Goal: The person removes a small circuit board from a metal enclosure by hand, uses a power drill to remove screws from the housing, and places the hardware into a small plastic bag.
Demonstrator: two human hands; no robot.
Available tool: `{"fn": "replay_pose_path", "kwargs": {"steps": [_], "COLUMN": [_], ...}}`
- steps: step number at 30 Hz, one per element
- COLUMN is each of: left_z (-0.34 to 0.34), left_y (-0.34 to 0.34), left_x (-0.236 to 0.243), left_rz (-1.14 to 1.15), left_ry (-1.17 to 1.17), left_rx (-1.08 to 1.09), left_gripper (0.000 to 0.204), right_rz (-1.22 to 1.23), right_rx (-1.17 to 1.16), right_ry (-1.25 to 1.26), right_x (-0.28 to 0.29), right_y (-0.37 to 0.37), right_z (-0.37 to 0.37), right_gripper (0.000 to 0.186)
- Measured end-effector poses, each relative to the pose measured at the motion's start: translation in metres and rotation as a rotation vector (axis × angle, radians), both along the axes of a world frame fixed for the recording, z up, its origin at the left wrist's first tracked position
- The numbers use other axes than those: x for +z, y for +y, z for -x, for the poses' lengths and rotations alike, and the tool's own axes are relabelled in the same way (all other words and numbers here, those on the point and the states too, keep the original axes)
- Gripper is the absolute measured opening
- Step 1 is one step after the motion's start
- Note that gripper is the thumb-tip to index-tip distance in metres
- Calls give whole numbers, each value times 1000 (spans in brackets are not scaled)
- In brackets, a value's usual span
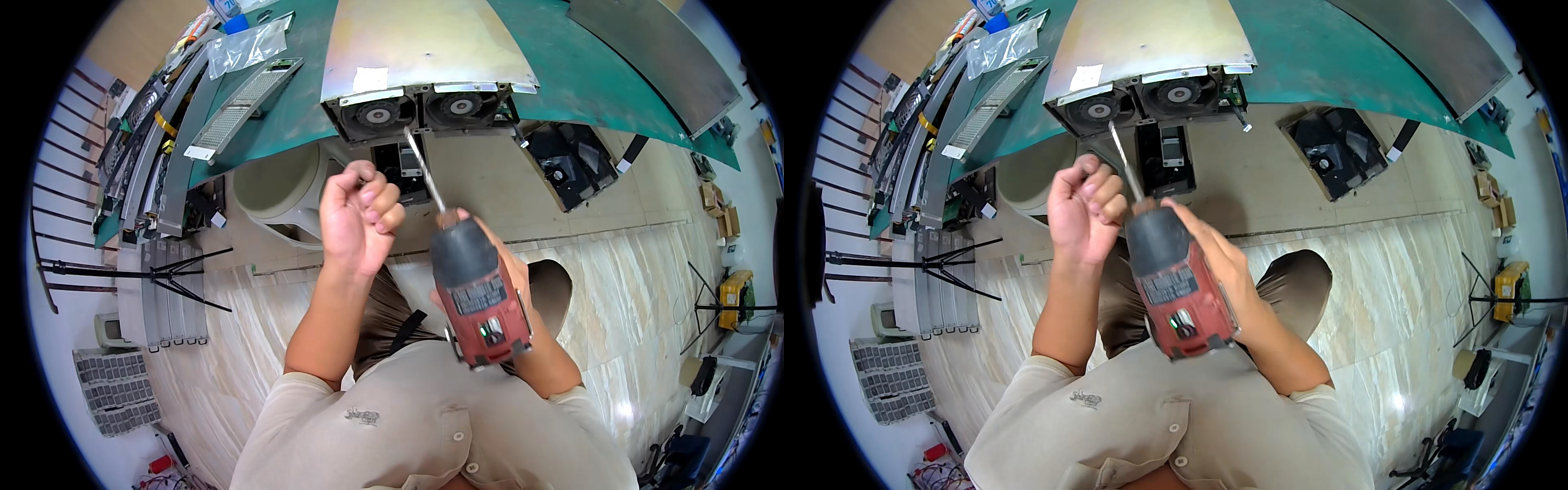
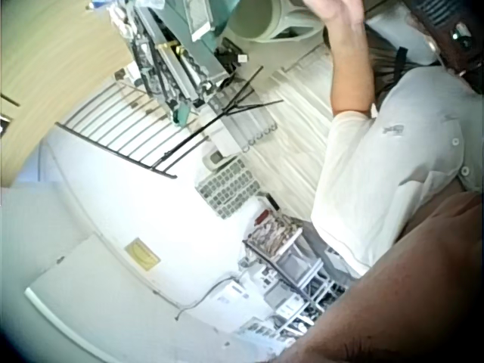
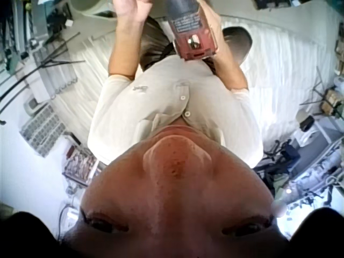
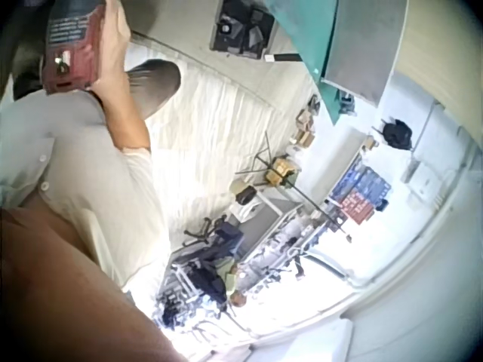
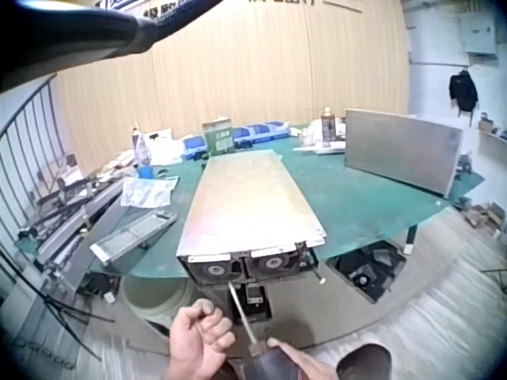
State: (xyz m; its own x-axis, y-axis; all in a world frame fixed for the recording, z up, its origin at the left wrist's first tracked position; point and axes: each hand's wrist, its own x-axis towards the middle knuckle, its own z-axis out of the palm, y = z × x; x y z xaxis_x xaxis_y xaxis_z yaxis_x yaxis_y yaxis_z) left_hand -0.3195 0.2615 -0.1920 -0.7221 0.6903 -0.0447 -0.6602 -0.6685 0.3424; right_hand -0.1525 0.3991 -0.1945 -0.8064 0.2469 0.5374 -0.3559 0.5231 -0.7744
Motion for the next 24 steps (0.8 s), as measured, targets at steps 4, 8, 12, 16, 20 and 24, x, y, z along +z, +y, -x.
{"fn": "replay_pose_path", "kwargs": {"steps": [4,8,12,16,20,24], "left_z": [-6,-3,0,4,8,6], "left_y": [7,7,12,15,19,28], "left_x": [3,10,16,20,22,31], "left_rz": [106,111,125,152,194,301], "left_ry": [7,79,131,188,234,336], "left_rx": [-40,-65,-99,-78,-70,-71], "left_gripper": [23,32,40,38,34,34], "right_rz": [68,34,69,-31,4,97], "right_rx": [-62,-64,-87,-132,-103,-68], "right_ry": [61,25,4,17,-34,-70], "right_x": [2,10,1,2,-1,-1], "right_y": [-2,-5,-11,-17,-22,-25], "right_z": [27,30,33,33,33,34], "right_gripper": [83,78,81,85,85,50]}}
